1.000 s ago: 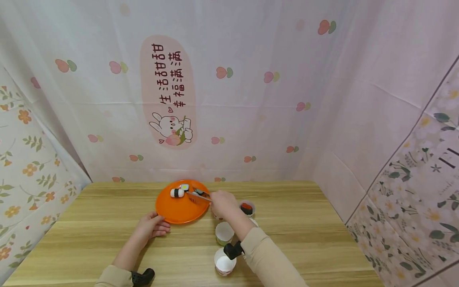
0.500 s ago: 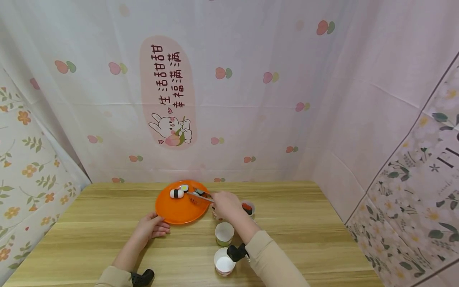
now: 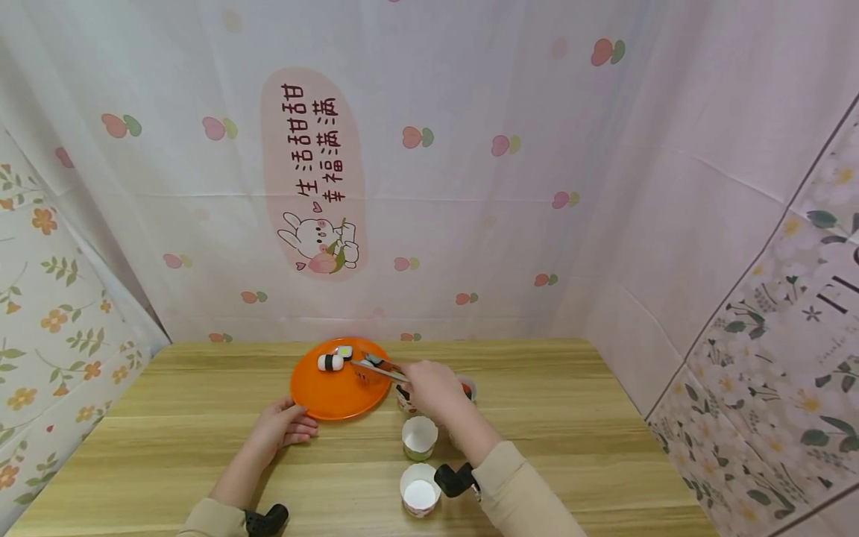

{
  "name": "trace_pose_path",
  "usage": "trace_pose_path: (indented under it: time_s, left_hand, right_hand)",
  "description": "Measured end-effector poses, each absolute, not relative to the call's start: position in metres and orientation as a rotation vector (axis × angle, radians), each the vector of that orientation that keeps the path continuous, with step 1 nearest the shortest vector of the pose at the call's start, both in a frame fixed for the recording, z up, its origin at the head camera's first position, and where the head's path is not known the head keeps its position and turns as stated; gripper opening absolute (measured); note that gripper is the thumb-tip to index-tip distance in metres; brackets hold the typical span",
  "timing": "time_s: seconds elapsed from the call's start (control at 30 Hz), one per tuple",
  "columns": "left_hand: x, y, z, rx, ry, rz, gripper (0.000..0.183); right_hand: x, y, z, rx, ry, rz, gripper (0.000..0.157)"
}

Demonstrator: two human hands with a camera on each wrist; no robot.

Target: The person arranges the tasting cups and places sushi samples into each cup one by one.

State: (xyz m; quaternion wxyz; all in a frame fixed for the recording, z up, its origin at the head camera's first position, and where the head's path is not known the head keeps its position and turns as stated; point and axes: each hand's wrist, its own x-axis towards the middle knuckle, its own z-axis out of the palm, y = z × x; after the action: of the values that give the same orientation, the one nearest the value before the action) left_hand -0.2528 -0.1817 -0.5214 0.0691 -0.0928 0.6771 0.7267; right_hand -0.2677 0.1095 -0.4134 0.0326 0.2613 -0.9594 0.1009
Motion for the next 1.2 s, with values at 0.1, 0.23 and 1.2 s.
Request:
trace_pose_path:
  time_s: [0.1,0.23,1.2]
  left_hand:
    - [-0.254,-0.181,-0.522,-0.284,2.04,2.187,0.025]
    - [-0.254,-0.181,-0.522,-0.282,2.044,2.184,0.024]
    - [-0.256,-0.181,-0.524,-0.296,2.036,2.184,0.025]
  right_hand:
    - [-0.265,0.113,-0.412,0.82,-2.926,0.294,0.032]
    - [-0.261,0.117,-0.41,0.837,-2.916,0.312,0.034]
    - [-0.232,0.156,-0.407,0.984,-2.733,0.397,0.04]
